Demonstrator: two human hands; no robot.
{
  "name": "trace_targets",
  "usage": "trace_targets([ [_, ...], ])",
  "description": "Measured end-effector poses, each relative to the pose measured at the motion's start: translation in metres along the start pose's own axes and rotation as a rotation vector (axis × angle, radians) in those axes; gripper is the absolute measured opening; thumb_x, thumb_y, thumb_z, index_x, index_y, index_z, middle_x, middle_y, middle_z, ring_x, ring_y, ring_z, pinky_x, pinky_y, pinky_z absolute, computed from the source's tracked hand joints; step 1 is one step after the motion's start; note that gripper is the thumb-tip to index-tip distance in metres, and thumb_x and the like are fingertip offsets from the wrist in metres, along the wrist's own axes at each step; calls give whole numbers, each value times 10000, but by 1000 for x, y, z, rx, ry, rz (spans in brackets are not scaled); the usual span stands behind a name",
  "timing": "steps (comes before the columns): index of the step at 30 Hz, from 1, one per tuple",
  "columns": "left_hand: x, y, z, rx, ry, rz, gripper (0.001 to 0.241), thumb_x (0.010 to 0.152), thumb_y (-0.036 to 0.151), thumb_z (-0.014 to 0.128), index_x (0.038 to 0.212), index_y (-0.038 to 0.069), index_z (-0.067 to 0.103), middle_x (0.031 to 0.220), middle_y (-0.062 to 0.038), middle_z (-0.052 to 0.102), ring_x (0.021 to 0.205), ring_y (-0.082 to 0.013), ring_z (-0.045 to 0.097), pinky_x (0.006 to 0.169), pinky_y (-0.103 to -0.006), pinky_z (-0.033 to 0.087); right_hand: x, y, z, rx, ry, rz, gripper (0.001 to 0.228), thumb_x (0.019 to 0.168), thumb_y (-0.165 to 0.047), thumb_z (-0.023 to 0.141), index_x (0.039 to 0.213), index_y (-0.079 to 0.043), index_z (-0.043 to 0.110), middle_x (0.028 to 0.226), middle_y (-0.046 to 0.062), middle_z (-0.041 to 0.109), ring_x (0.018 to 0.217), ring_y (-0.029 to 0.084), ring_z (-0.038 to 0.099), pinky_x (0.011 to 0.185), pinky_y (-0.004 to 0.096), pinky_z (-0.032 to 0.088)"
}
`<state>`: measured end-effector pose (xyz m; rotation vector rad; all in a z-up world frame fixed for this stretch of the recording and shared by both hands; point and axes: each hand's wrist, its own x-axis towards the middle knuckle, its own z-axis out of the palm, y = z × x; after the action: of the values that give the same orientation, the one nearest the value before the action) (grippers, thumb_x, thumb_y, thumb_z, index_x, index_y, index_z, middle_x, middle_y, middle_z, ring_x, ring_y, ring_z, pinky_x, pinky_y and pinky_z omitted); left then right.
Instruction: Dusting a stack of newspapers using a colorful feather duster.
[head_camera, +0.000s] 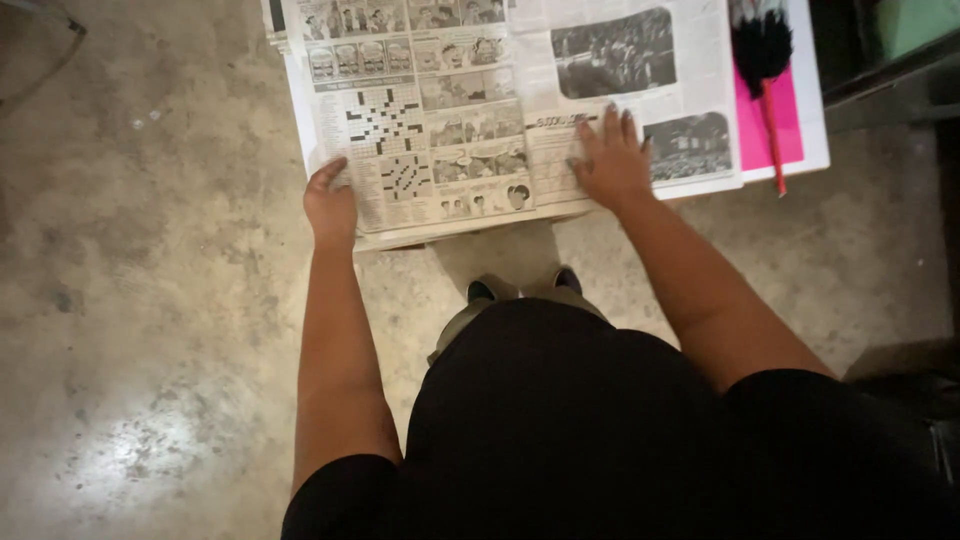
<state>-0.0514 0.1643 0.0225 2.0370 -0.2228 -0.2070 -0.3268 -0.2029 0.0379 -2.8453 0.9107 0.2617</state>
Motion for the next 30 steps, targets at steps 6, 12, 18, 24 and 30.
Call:
trace_targets([
  [6,7,8,-18,131,-144,50,489,754,-19,509,1173,55,749,1198,-91,750,1122,-257,674,1022,-301,482,-13,-30,-50,98,-122,61,686,1039,-497,415,1651,-231,256,1698,189,29,1532,425,-8,1160,748,144],
  [12,17,93,30,776,35,149,414,792,-88,588,1135,99,724,1352,-94,632,677,-49,413,600,-157,369,14,-41,-35,182,-103,158,703,1016,-512,421,1579,-95,359,1693,220,65,1546,414,3,1187,711,32],
  [18,11,161,152,769,-614,505,605,1000,240,430,1578,86,337,1699,-79,150,1558,-333,147,1257,-553,88,35,-116,-37,88,88,-305,702,1015,-371,466,1615,-62,272,1678,201,235,1556,353,167,1251,524,60],
  [24,51,170,241,981,-752,521,747,1062,429,357,1617,-12,122,1719,-141,28,1572,-298,-35,1246,-569,0,59,-97,15,97,191,-561,799,985,-427,513,1629,-42,237,1681,241,210,1550,428,148,1266,583,41],
  [30,115,170,282,1103,-606,574,791,1056,521,346,1636,33,121,1723,-105,28,1574,-267,-30,1252,-560,15,57,-99,-11,232,154,-552,844,884,-362,558,1559,70,293,1591,307,334,1477,465,297,1234,590,193],
])
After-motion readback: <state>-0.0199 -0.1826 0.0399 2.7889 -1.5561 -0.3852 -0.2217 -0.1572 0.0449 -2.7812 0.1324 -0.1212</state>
